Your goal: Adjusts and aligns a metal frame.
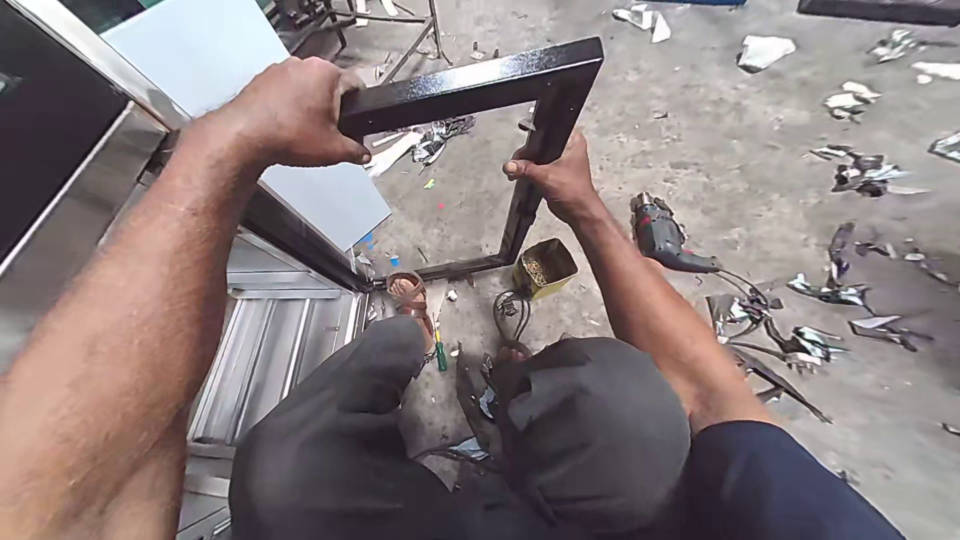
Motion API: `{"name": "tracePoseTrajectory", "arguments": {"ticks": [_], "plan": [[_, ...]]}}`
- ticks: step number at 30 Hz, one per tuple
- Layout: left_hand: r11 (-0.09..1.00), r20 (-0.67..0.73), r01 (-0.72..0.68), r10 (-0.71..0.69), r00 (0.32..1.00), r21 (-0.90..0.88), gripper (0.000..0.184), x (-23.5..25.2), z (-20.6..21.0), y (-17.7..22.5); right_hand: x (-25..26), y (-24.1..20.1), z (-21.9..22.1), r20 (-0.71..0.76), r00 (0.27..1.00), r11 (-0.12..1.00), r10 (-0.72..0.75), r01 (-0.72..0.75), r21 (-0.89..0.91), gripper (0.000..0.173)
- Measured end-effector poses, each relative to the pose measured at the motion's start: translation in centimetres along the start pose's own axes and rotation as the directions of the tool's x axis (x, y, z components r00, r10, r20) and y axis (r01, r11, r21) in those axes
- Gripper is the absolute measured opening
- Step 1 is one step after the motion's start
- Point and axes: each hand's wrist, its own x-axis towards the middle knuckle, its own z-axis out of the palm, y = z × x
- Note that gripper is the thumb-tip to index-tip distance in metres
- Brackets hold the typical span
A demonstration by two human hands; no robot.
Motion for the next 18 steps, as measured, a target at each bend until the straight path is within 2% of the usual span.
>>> {"name": "tracePoseTrajectory", "arguments": {"ticks": [2, 13, 18], "plan": [[1.000, 0.007, -0.002, 0.002, 1.000, 0.001, 0.036, -0.12, 0.10, -0.07, -0.19, -0.22, 0.08, 0.008, 1.000, 1.000, 0.015, -0.015, -0.004, 0.063], [1.000, 0.010, -0.006, 0.005, 1.000, 0.010, 0.037, 0.00, -0.05, 0.46, 0.09, 0.08, 0.37, -0.042, 0.999, 1.000, 0.015, -0.014, 0.021, 0.062], [1.000, 0.008, 0.011, -0.011, 1.000, 0.024, 0.040, 0.03, -0.09, 0.25, 0.63, 0.61, -0.28, 0.036, 0.997, 0.997, -0.065, 0.067, -0.041, 0.059]]}}
